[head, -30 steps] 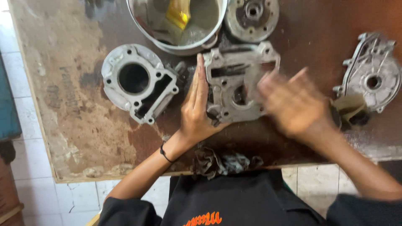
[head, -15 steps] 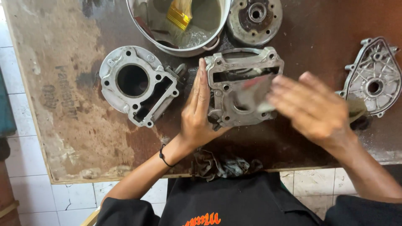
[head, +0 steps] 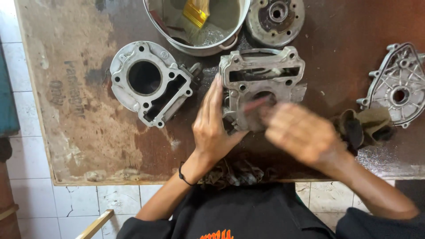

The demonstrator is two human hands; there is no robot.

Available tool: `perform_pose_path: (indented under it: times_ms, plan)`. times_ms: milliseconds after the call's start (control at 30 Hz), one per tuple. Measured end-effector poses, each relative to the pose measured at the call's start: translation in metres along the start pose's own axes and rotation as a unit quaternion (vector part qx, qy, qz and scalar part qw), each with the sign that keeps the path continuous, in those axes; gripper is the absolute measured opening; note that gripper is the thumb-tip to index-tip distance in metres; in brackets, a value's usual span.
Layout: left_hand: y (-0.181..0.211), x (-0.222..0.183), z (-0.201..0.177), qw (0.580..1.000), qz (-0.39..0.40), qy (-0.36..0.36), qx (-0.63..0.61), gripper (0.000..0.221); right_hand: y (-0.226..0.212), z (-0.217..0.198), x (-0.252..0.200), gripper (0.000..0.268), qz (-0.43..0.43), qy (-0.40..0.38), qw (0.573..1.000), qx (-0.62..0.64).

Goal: The person sands and cleans motorcycle engine cylinder head and block components.

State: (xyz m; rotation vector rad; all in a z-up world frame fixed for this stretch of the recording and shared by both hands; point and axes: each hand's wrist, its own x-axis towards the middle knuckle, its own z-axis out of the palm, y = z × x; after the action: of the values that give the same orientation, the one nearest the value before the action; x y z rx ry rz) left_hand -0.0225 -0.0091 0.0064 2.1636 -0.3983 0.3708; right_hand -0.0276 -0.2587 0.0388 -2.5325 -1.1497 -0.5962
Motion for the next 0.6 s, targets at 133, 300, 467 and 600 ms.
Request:
perform_pose_path:
  times_ms: [133,300,467,600]
  plan:
    - [0.004,-0.003,-0.006,0.999,0.005,0.035,0.008,0.093,-0.005,-0.003,0.007,0.008,-0.075,-0.059,0.99,0.103]
    - [0.007,-0.017,-0.019,0.998,0.04,0.031,0.029,0.079,-0.024,-0.017,0.008,0.006,-0.112,-0.071,0.985,0.11]
    - [0.018,-0.044,-0.043,0.999,0.008,-0.002,0.032,0.07,-0.02,-0.027,0.012,0.004,-0.12,-0.075,0.979,0.146]
    - [0.013,-0.044,-0.039,0.999,0.019,0.013,0.042,0.069,-0.033,-0.018,0.0,0.007,-0.145,-0.079,0.984,0.07]
